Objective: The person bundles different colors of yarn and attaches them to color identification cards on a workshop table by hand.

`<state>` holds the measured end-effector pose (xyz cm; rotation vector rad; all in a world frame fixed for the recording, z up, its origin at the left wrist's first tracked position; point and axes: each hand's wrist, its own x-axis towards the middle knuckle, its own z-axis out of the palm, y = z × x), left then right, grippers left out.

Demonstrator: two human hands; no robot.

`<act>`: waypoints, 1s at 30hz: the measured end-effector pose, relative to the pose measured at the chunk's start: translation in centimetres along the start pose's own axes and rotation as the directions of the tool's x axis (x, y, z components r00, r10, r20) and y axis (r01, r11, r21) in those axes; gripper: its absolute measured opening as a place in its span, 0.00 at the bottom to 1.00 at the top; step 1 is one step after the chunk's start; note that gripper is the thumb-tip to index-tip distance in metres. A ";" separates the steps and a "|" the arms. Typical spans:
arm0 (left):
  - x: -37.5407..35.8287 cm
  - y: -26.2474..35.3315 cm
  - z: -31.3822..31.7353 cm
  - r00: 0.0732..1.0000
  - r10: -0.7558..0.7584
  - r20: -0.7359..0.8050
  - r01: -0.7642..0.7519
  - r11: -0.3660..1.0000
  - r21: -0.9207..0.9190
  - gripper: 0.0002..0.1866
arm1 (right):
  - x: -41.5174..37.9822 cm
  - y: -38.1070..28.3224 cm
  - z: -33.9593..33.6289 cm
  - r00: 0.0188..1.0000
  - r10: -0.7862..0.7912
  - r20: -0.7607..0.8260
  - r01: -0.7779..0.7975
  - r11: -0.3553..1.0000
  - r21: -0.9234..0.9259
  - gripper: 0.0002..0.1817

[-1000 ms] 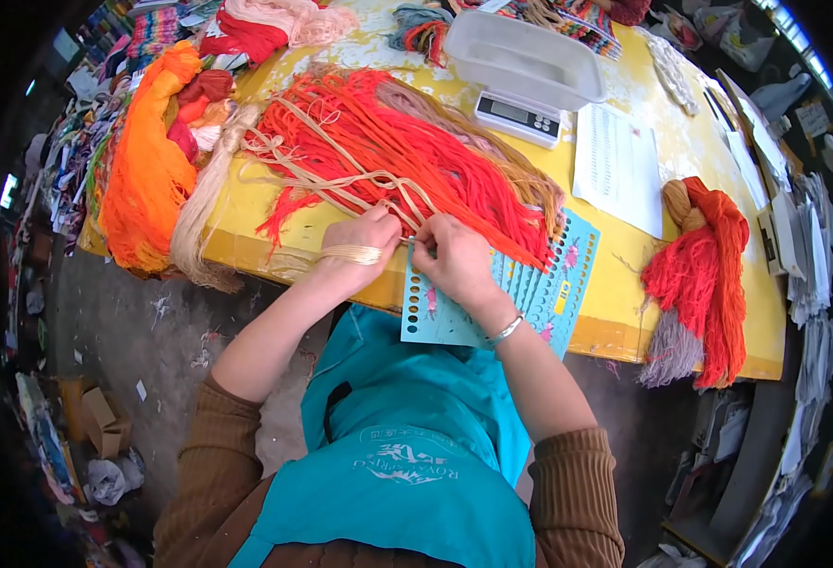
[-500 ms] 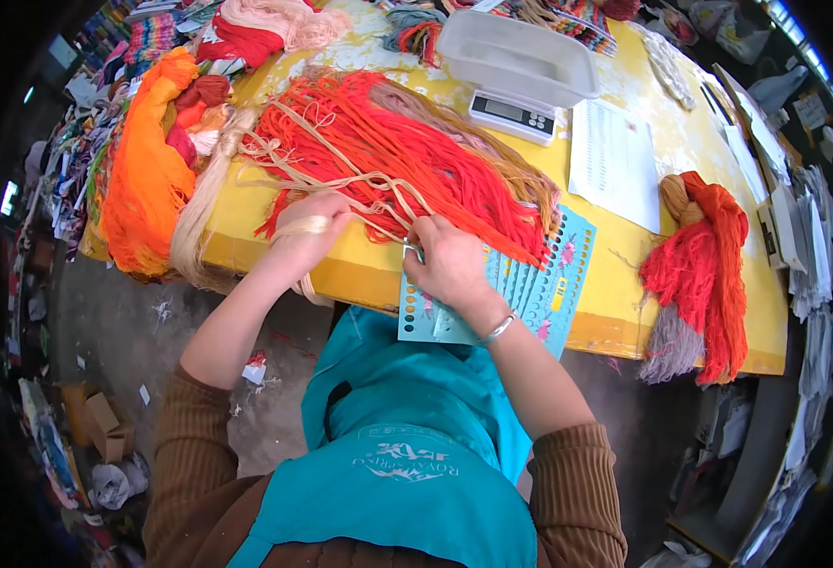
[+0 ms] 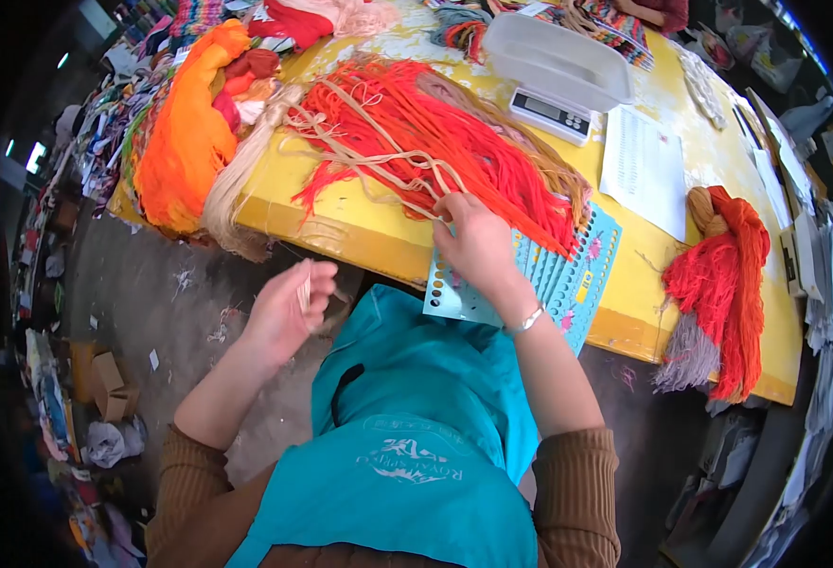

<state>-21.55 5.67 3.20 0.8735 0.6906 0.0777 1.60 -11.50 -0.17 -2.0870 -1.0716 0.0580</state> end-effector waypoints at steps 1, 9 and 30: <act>-0.3 0.7 1.4 0.991 0.115 0.062 -0.120 0.989 0.082 0.20 | -0.4 -2.0 -0.8 0.999 0.027 -0.019 -0.026 0.997 0.074 0.07; 1.7 -2.5 8.1 0.878 0.186 0.442 -0.051 0.952 -0.300 0.23 | -7.2 -7.7 -0.1 0.937 0.327 0.120 -0.275 0.482 0.832 0.06; 3.3 -6.7 8.4 0.863 0.339 0.375 -0.312 0.941 -0.132 0.19 | -10.1 -6.5 2.1 0.852 0.475 0.221 -0.307 0.112 0.945 0.03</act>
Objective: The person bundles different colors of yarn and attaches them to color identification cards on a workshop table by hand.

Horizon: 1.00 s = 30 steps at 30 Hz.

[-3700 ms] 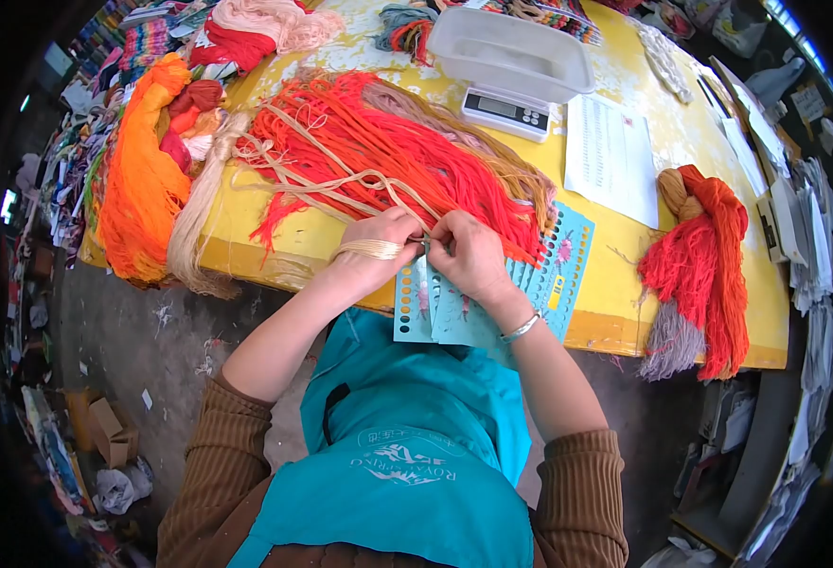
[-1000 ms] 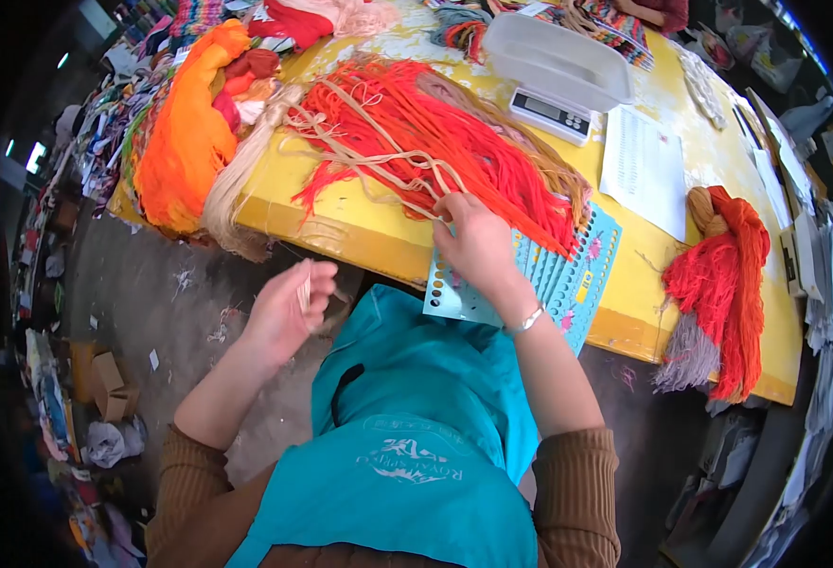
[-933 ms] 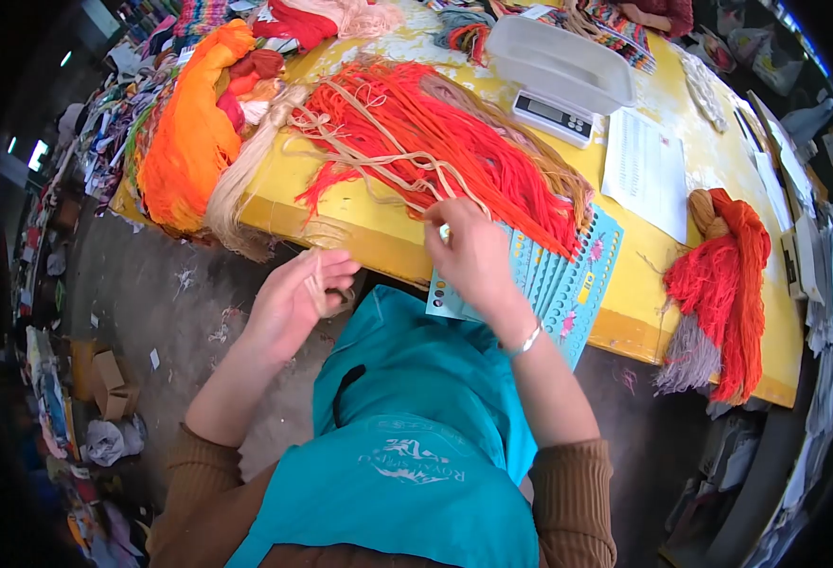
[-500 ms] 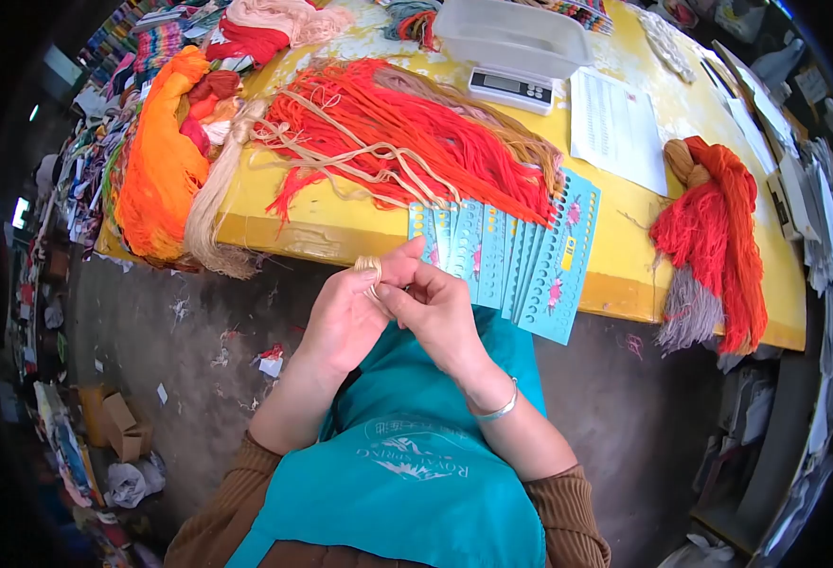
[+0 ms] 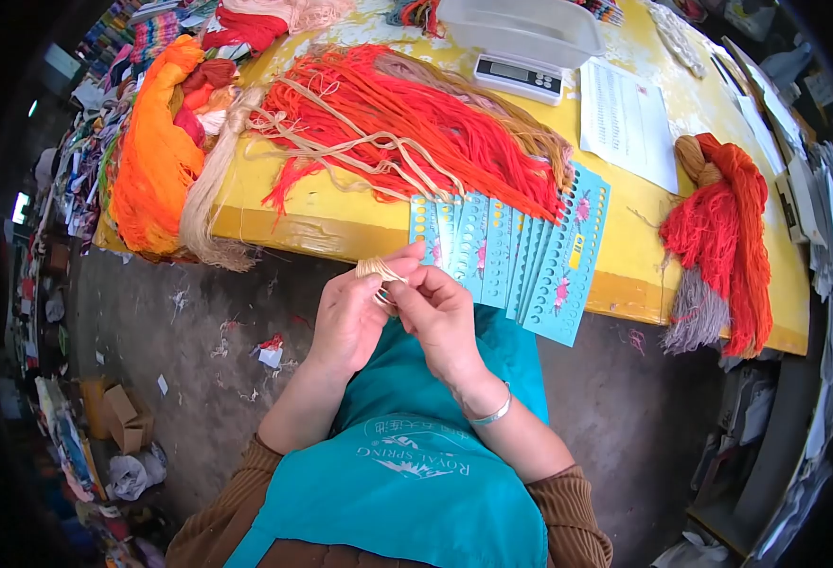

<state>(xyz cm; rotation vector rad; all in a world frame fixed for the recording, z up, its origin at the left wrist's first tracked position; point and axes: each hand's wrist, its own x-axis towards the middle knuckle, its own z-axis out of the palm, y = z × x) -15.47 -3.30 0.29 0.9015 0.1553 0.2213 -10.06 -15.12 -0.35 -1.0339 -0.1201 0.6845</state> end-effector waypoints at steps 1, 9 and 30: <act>0.1 -0.1 -0.2 1.000 0.022 0.000 -0.022 1.000 -0.008 0.19 | -0.1 0.0 -0.1 1.000 0.000 -0.003 0.000 1.000 0.000 0.03; 0.2 0.1 -0.2 0.998 -0.052 -0.026 0.051 0.998 -0.048 0.18 | -0.2 -0.5 -0.2 0.998 -0.031 -0.061 0.035 0.997 0.062 0.04; 0.0 0.3 0.2 0.983 -0.057 -0.174 0.061 0.998 0.019 0.18 | -0.1 -0.2 -0.5 0.999 0.027 -0.020 -0.025 0.993 0.115 0.04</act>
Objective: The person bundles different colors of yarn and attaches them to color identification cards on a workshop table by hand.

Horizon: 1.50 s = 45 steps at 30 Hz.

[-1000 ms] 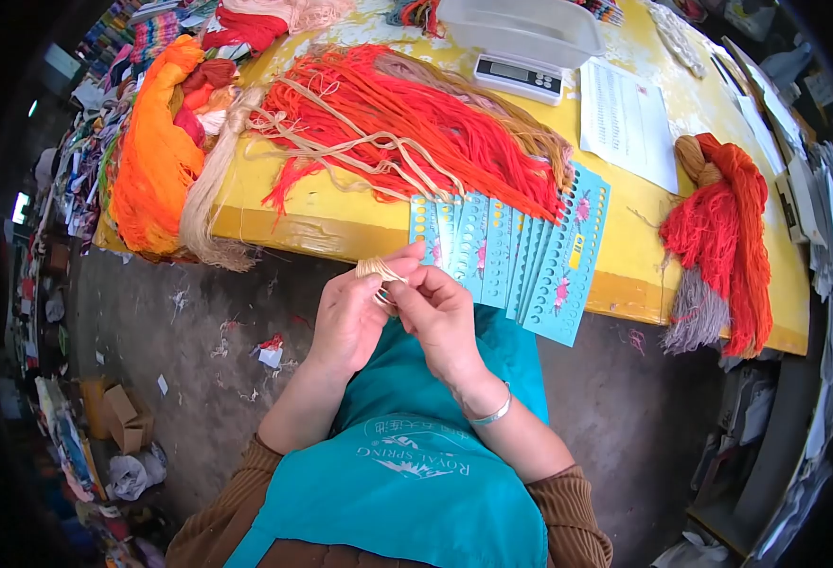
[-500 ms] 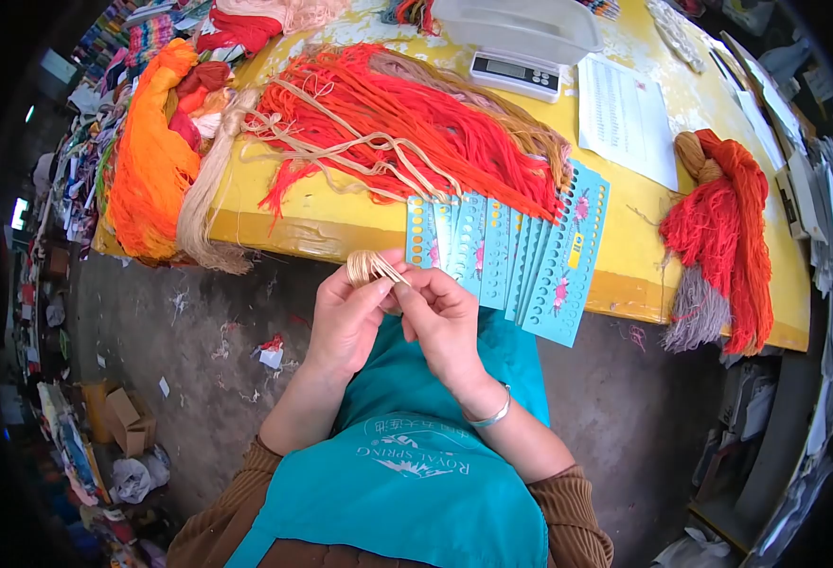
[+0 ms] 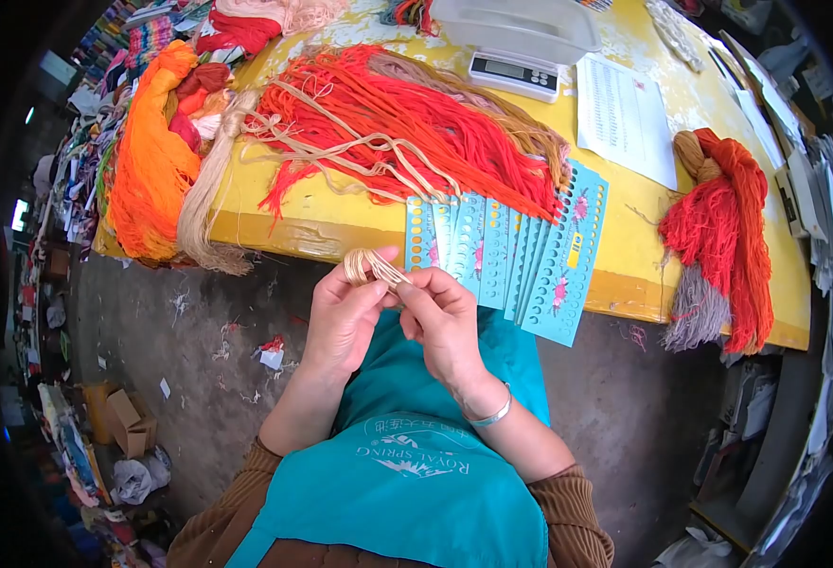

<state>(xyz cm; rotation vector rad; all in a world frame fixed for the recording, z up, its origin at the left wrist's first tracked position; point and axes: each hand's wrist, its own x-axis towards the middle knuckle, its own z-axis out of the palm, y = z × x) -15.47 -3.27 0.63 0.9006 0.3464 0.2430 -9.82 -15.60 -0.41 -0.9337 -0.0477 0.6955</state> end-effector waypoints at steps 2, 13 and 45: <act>0.0 0.1 0.0 1.000 -0.002 0.001 0.002 1.000 -0.015 0.18 | 0.0 -0.1 0.0 1.000 0.001 -0.003 -0.001 1.000 0.007 0.03; 0.2 1.3 0.0 0.992 -0.020 0.127 0.039 0.988 -0.147 0.23 | 0.1 -0.6 -0.4 1.000 0.000 -0.015 0.002 0.994 0.109 0.03; -16.3 22.0 -43.5 0.352 0.250 -0.902 -0.401 0.911 0.096 0.18 | -4.4 -52.0 -36.4 -0.061 -0.905 -0.421 0.315 0.382 -0.869 0.09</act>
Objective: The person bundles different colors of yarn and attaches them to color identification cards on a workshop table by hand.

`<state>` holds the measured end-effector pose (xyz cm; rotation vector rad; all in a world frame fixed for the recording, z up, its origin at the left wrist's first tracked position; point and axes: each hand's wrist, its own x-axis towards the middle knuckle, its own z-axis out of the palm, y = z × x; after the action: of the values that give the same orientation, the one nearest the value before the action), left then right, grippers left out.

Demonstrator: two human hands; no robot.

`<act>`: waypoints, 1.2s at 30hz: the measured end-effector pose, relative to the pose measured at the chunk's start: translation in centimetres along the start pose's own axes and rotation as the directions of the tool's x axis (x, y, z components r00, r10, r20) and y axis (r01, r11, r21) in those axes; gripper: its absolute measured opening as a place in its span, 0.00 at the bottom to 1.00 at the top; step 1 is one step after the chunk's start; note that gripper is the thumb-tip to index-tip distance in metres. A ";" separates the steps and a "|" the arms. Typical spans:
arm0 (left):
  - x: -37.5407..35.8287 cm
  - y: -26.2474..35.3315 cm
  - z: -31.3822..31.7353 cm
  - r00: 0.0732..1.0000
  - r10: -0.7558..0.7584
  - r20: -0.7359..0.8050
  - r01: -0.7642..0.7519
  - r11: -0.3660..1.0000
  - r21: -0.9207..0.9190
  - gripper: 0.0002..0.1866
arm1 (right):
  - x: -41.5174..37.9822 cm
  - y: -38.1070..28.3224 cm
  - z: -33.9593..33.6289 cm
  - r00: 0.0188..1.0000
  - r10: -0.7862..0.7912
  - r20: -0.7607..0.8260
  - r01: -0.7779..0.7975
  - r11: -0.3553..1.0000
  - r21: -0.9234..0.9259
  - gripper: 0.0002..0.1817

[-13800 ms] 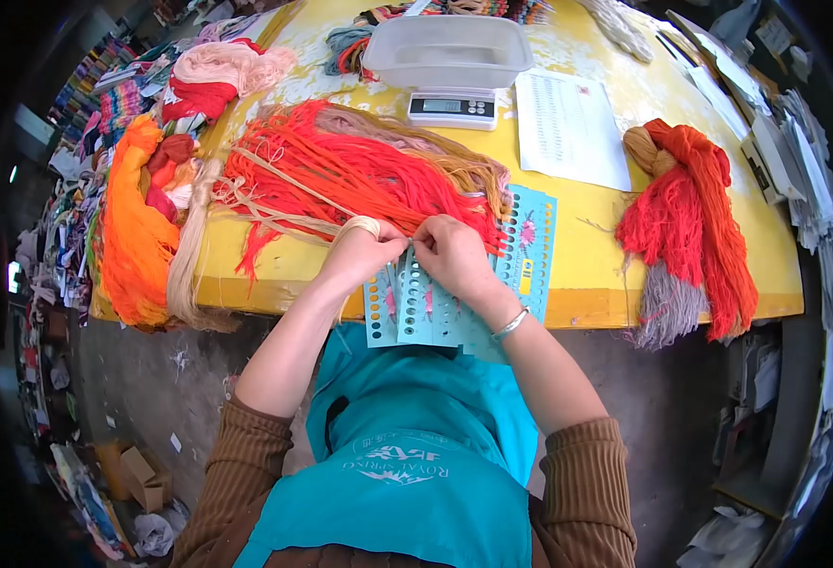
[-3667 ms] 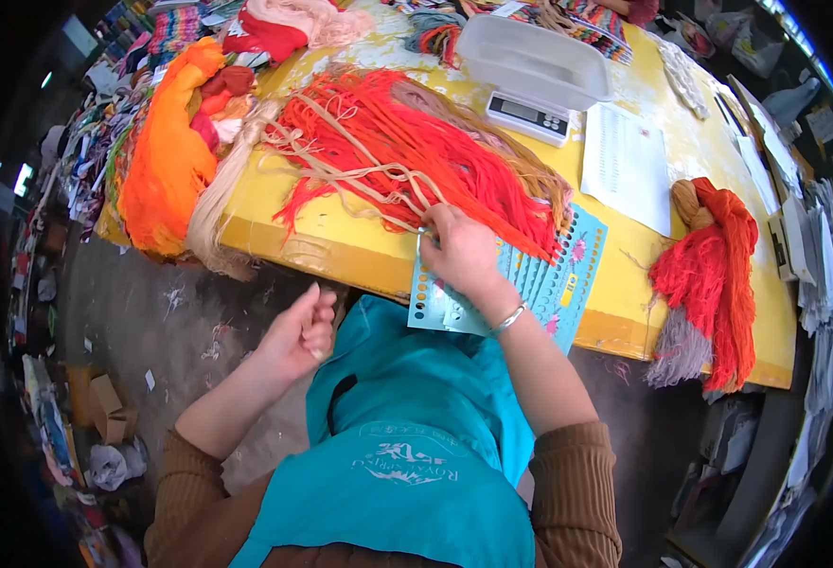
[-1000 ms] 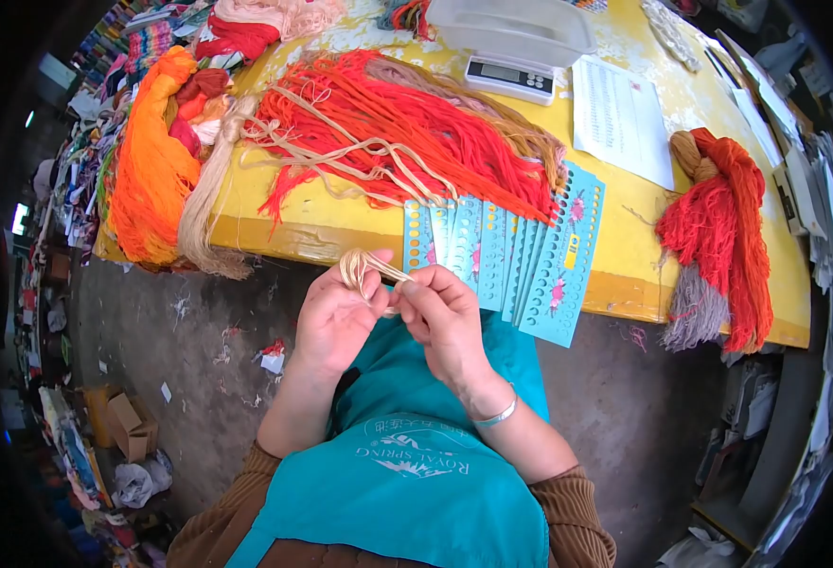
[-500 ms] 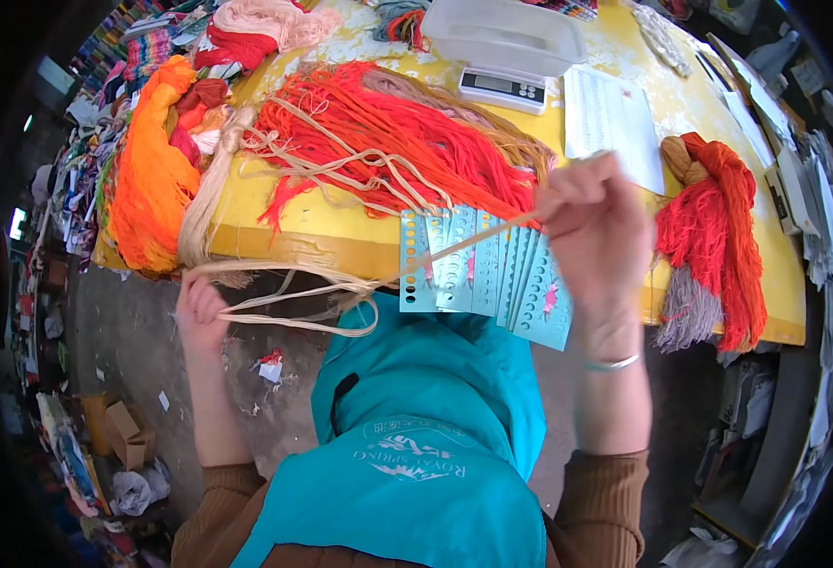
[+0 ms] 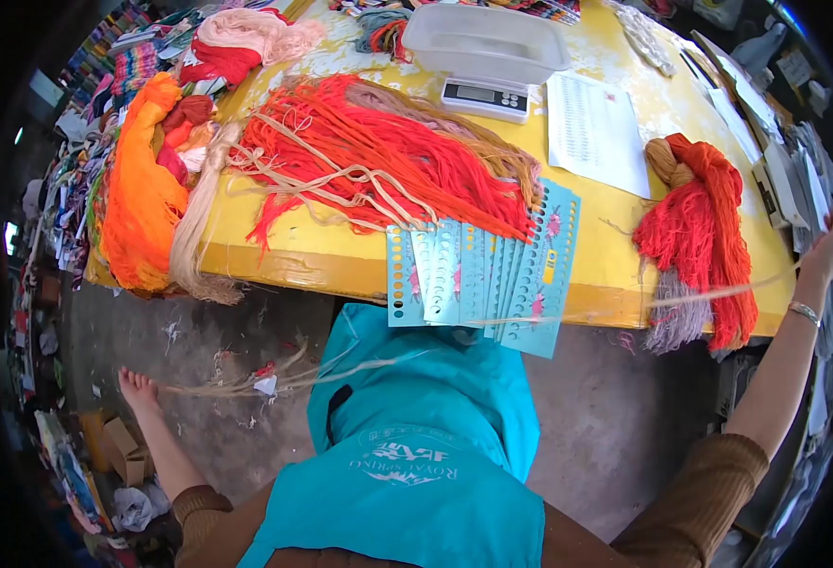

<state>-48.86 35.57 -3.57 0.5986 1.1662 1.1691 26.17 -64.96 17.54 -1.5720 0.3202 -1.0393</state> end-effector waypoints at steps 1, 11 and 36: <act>-3.1 -0.9 3.5 0.994 -0.071 0.083 0.075 0.996 -0.038 0.18 | -3.5 -2.4 1.7 0.987 -0.143 0.069 0.143 0.990 -0.005 0.09; -16.2 -10.7 20.2 0.511 -0.304 0.804 0.587 0.806 -0.068 0.15 | -18.9 -12.9 10.6 0.711 -0.130 0.691 0.001 0.983 0.184 0.16; -47.5 -16.1 39.8 -0.286 -0.290 0.913 -0.121 0.956 0.266 0.09 | -38.5 -23.2 12.8 -0.313 -0.230 0.922 0.067 0.963 0.263 0.15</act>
<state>-3.73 -6.14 14.32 1.3102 -0.2741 -0.0488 6.33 -22.84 22.25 -1.8403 -1.2249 0.4952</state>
